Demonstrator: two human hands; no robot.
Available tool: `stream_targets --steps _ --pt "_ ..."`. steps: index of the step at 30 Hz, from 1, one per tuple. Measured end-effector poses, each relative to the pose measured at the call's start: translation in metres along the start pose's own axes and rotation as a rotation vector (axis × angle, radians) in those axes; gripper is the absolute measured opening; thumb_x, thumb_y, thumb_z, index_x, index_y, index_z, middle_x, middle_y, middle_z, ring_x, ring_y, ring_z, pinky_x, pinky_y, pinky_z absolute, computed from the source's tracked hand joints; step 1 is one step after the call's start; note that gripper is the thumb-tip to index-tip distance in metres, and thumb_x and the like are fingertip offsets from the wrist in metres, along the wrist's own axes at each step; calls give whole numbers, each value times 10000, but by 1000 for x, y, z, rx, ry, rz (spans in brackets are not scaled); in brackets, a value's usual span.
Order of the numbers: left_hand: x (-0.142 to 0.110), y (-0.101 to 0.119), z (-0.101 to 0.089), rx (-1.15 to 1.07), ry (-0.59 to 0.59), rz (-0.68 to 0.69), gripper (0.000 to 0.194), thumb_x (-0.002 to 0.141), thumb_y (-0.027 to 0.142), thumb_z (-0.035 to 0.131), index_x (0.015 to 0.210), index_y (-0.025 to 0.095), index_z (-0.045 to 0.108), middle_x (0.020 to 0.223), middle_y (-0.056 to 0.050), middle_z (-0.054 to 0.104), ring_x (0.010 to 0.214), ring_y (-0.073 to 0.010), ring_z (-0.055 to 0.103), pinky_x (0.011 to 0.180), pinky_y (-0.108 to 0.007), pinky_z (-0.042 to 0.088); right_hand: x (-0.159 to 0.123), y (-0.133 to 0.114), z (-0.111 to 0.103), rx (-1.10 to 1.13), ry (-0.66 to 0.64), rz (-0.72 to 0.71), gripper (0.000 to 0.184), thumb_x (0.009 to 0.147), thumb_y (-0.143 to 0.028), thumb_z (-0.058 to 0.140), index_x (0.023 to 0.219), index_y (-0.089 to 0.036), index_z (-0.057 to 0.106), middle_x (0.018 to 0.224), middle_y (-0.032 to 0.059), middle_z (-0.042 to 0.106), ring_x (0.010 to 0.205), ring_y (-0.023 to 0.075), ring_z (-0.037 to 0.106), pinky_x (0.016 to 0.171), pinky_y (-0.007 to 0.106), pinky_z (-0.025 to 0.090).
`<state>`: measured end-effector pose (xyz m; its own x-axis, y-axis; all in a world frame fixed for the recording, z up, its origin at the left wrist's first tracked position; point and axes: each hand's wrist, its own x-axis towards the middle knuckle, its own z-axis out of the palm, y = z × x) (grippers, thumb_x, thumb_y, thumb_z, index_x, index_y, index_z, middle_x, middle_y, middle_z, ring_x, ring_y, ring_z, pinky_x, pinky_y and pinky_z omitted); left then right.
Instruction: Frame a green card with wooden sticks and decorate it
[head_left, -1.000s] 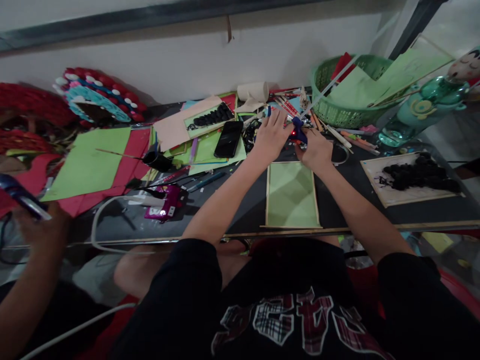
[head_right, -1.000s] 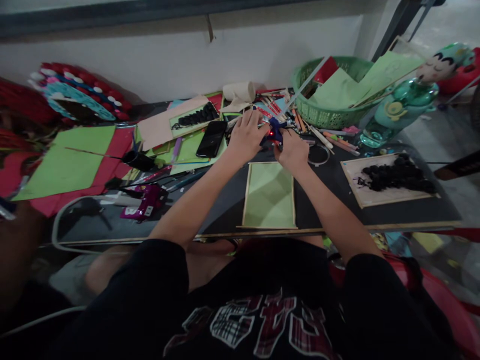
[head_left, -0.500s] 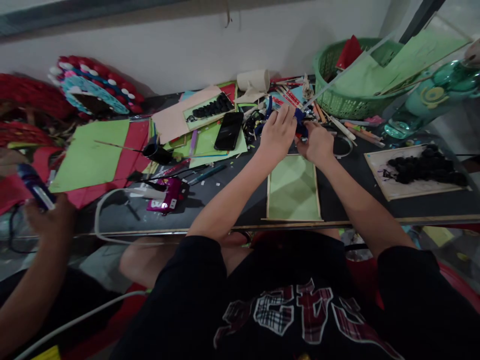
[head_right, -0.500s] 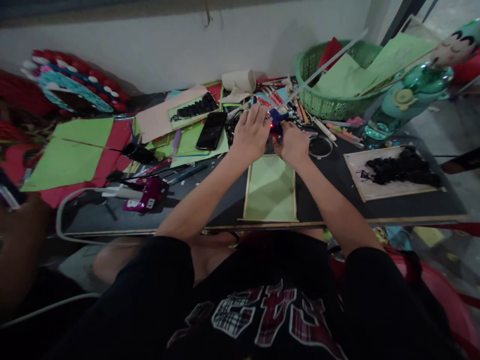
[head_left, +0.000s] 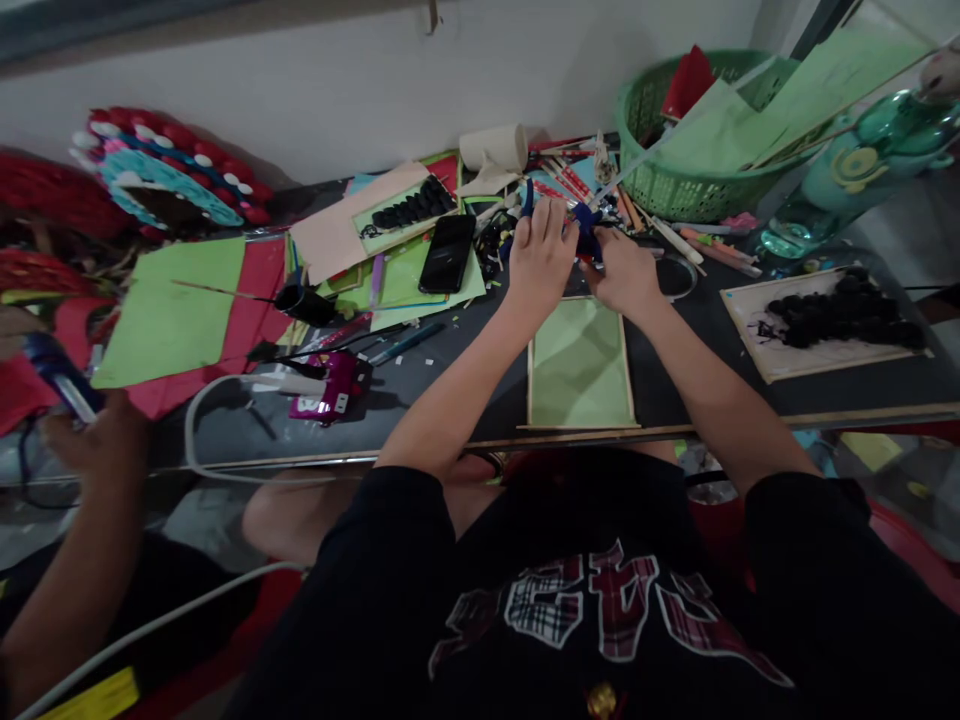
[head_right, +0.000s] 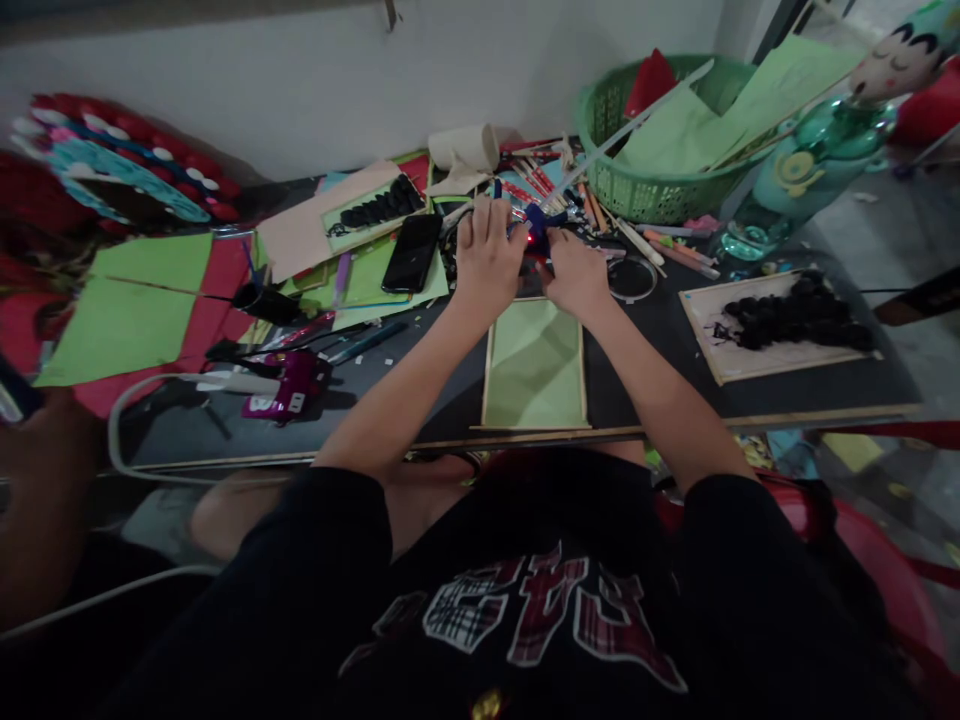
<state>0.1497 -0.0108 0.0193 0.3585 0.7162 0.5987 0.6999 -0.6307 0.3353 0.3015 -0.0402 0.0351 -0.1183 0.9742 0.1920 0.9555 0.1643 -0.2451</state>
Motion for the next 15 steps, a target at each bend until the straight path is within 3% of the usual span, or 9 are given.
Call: stream_targets --steps 4,10,15 --pt "-7 -1 4 -6 4 -3 362 997 409 419 1213 205 626 1371 -205 597 1382 -365 480 1124 -578 340 1 2 3 4 -28 1 495 895 -240 566 1381 -159 519 1389 182 595 1237 369 607 1001 529 525" --pt "-8 -1 1 101 -71 49 387 957 503 542 1197 212 625 1348 -183 608 1396 -358 476 1128 -520 349 0 -1 -6 -63 -69 -29 520 912 -217 541 1420 -127 482 1426 174 569 1212 344 619 949 474 555" --pt "-25 1 3 91 -71 106 290 982 399 492 1139 218 655 1273 -163 672 1287 -319 580 1048 -486 404 3 10 -11 -4 40 58 504 967 -284 515 1437 -112 453 1469 198 527 1253 357 598 994 488 533"
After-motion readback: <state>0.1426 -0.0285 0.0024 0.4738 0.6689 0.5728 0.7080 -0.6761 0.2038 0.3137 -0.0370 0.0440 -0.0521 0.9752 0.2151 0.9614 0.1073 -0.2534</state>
